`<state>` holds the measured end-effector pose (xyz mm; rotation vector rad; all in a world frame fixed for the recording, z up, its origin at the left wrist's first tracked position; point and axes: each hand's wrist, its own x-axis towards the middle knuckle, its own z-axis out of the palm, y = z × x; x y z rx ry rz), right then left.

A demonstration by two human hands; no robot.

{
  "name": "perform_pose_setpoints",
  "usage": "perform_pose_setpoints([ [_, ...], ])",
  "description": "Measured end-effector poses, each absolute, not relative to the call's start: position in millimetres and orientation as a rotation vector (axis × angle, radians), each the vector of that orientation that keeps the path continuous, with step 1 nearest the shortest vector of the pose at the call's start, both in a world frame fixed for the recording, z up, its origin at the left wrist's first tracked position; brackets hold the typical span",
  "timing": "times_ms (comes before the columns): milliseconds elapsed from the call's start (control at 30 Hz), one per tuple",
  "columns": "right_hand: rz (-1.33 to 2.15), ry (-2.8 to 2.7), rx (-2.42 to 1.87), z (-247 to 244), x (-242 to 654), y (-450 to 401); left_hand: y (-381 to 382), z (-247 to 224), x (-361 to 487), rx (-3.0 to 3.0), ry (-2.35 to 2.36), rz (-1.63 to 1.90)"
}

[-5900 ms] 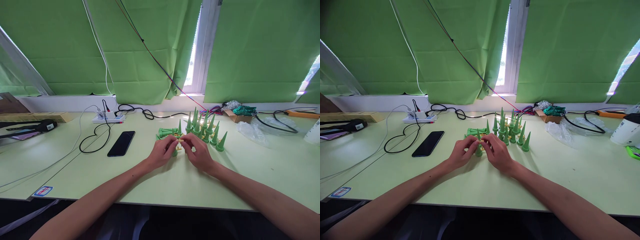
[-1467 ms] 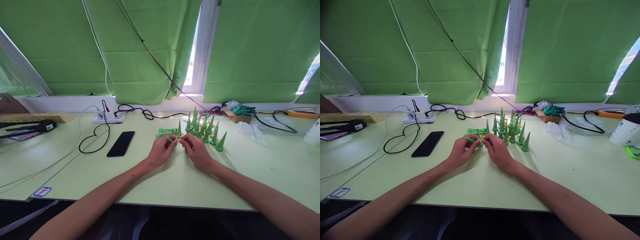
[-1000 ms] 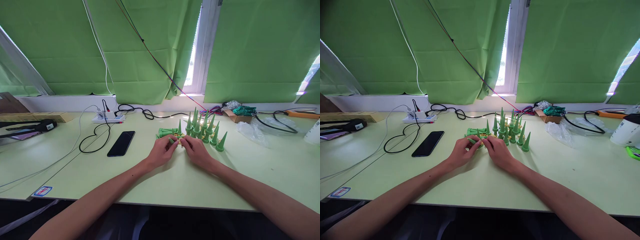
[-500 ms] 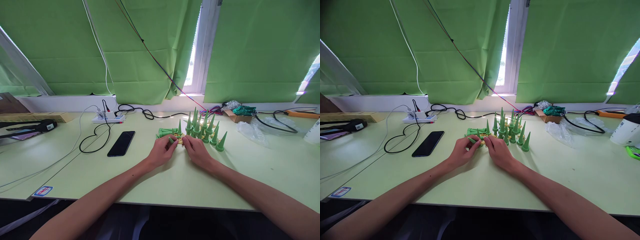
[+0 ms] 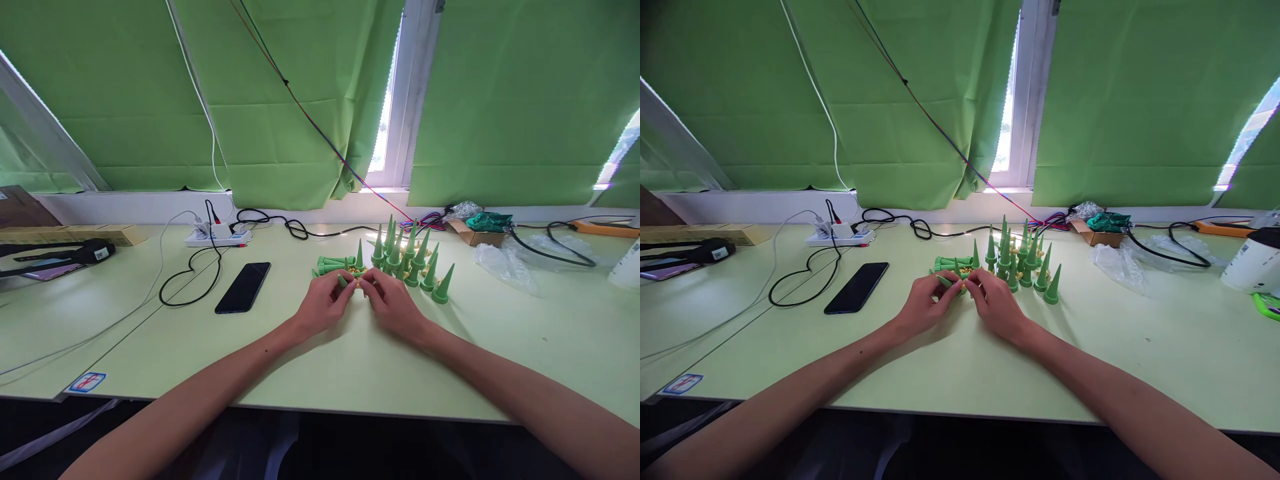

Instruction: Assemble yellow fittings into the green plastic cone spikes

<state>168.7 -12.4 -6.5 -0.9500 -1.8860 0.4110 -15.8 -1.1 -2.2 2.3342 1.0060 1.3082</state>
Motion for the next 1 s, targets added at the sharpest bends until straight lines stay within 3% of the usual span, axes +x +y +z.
perform_pose_setpoints([
  [1000, 0.424, -1.972, -1.090, -10.7, 170.1, -6.5, -2.1, -0.2, -15.8, 2.454, 0.884, 1.278],
])
